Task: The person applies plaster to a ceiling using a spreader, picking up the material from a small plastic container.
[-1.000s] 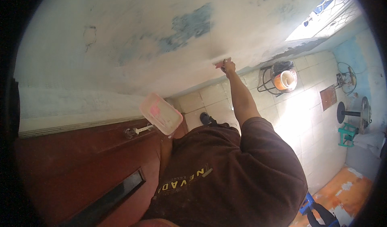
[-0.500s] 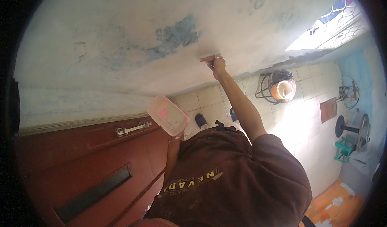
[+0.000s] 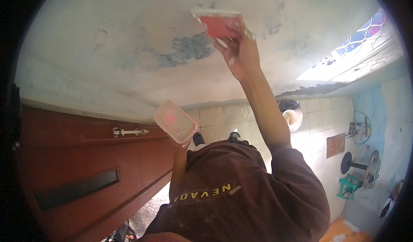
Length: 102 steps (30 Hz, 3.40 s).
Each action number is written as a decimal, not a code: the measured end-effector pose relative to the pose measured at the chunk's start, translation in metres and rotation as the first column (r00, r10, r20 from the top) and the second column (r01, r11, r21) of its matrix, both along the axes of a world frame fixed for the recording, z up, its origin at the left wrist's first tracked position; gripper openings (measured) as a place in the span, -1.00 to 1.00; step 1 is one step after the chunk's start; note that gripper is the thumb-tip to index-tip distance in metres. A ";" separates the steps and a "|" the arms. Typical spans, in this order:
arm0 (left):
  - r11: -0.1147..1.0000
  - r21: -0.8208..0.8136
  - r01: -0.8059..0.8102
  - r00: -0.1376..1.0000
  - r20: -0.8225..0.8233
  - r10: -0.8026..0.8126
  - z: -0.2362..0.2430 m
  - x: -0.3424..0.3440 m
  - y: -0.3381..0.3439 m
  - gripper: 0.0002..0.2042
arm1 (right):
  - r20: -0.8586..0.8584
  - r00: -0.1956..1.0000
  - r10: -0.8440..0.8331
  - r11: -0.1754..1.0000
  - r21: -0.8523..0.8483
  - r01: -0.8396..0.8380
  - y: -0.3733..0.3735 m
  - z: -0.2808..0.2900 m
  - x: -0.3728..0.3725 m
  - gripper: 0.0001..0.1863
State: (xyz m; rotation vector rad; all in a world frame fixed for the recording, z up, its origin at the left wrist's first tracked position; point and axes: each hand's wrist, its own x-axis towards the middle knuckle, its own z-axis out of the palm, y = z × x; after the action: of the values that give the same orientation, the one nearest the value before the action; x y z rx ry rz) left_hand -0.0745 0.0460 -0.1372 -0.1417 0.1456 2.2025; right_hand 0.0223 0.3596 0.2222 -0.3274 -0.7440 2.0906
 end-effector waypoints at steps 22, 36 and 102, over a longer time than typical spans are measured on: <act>0.913 -0.316 -0.258 0.964 -0.027 0.263 0.065 0.129 0.005 -0.34 | 0.323 0.946 0.012 0.945 -0.312 0.095 0.081 -0.201 -0.003 -0.68; 0.953 -0.234 -0.192 0.981 -0.022 0.193 0.042 0.134 0.066 -0.31 | 0.125 0.979 0.160 0.981 -0.128 -0.144 0.048 -0.141 0.098 -0.79; 0.932 0.044 0.360 0.933 -0.029 -0.359 0.063 -0.160 -0.104 -0.30 | -0.060 0.407 -0.911 -0.151 0.969 -0.195 -0.175 -0.211 -0.237 -0.54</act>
State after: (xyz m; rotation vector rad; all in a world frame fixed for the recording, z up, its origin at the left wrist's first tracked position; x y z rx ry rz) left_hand -0.2344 -0.0578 -0.0739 -0.0587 0.1185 1.8397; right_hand -0.2150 0.1851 0.0107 -0.5552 -2.0617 0.0355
